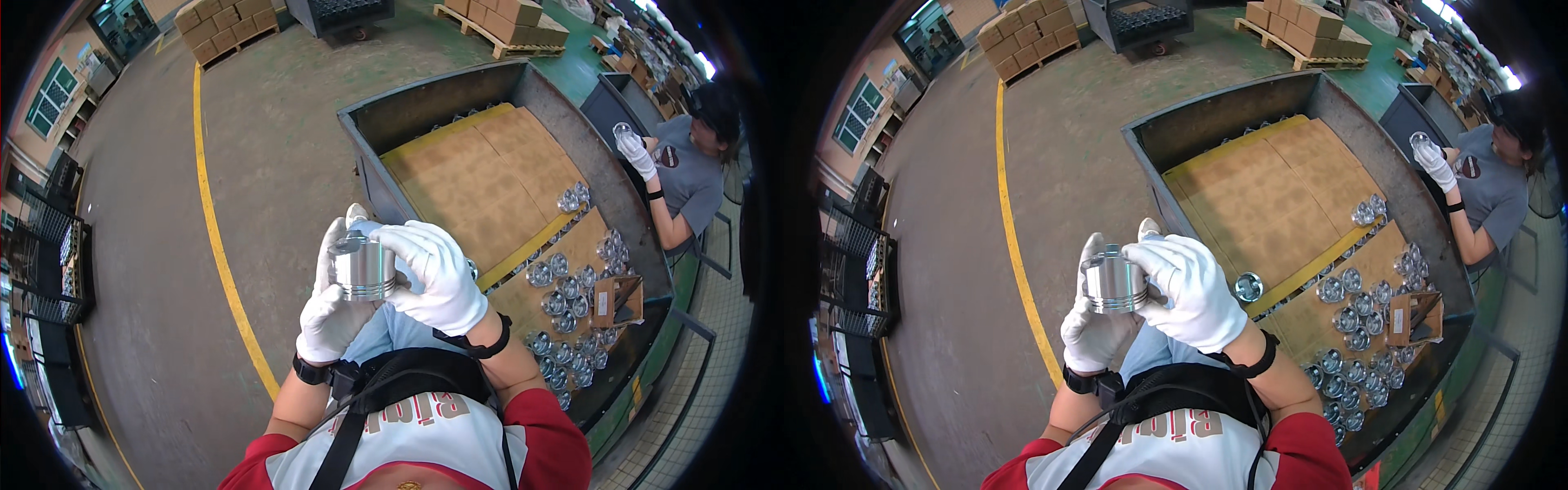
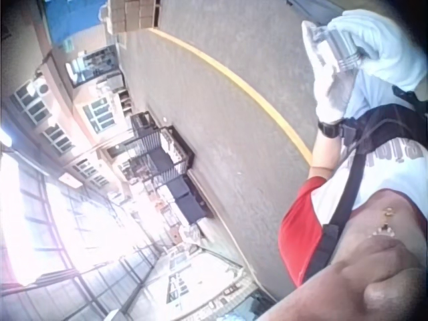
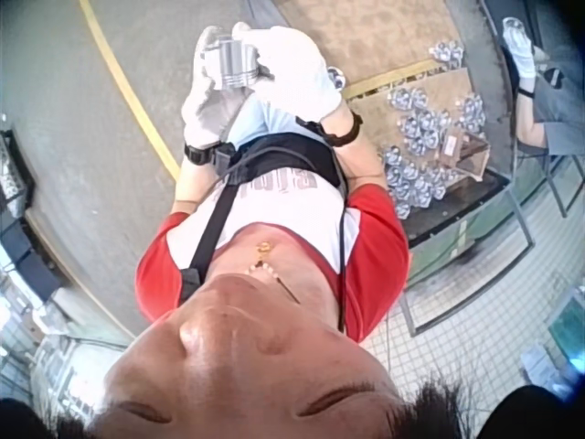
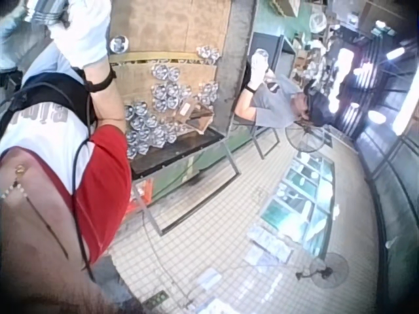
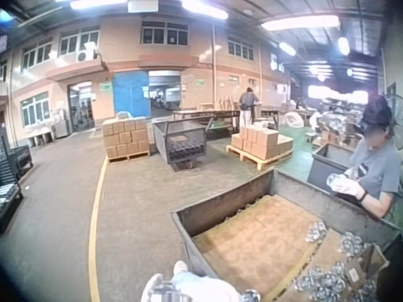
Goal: Arranging and inspecting metal pistons or cylinder components in a large storage bin on a factory floor.
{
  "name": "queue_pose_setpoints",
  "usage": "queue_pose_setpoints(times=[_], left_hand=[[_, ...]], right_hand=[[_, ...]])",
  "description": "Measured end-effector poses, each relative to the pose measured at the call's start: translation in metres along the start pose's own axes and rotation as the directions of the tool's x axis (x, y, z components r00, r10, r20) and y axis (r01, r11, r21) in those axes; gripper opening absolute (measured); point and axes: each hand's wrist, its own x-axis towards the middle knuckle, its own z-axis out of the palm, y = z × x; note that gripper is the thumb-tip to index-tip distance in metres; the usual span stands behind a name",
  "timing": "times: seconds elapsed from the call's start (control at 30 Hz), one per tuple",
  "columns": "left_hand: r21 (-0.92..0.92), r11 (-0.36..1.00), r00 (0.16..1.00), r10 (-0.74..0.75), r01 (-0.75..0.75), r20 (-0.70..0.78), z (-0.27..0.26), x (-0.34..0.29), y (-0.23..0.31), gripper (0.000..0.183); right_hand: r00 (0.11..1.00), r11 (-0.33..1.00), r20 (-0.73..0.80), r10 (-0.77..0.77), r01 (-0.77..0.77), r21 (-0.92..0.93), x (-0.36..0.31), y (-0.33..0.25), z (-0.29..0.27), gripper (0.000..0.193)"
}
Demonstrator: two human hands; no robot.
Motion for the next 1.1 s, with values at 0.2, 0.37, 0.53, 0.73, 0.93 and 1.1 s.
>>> queue_pose_setpoints(times=[0.2, 0.37, 0.53, 0.73, 0.93, 1.1], left_hand=[[0.529, 0.832, 0.967, 0.244, -0.168, -0.078, -0.001, -0.005, 0.001, 0.114], [0.621, 0.741, 0.944, 0.329, -0.254, -0.006, 0.006, -0.004, -0.003, 0.119], [0.866, 0.384, 0.89, 0.434, -0.321, 0.137, -0.007, -0.004, -0.005, 0.114], [0.651, 0.665, 0.899, 0.434, -0.366, 0.063, -0.007, -0.007, 0.003, 0.121], [0.404, 0.915, 0.973, 0.08, 0.014, -0.215, -0.015, -0.014, 0.001, 0.095], [0.069, 0.981, 0.983, -0.179, 0.181, -0.037, -0.014, -0.013, -0.001, 0.089]], right_hand=[[0.995, 0.991, 0.017, 0.099, -0.1, 0.093, -0.005, -0.002, 0.008, 0.082], [0.997, 0.996, -0.073, 0.004, 0.002, 0.09, 0.005, -0.007, 0.004, 0.079], [0.998, 0.998, -0.031, -0.053, 0.054, 0.026, -0.002, -0.003, 0.006, 0.056], [0.992, 0.986, -0.124, 0.017, 0.004, 0.169, -0.008, 0.004, 0.018, 0.056], [0.992, 0.959, -0.097, 0.085, -0.055, 0.277, -0.014, 0.004, 0.022, 0.058], [0.992, 0.953, -0.062, 0.113, -0.09, 0.291, -0.013, 0.007, 0.025, 0.065]])
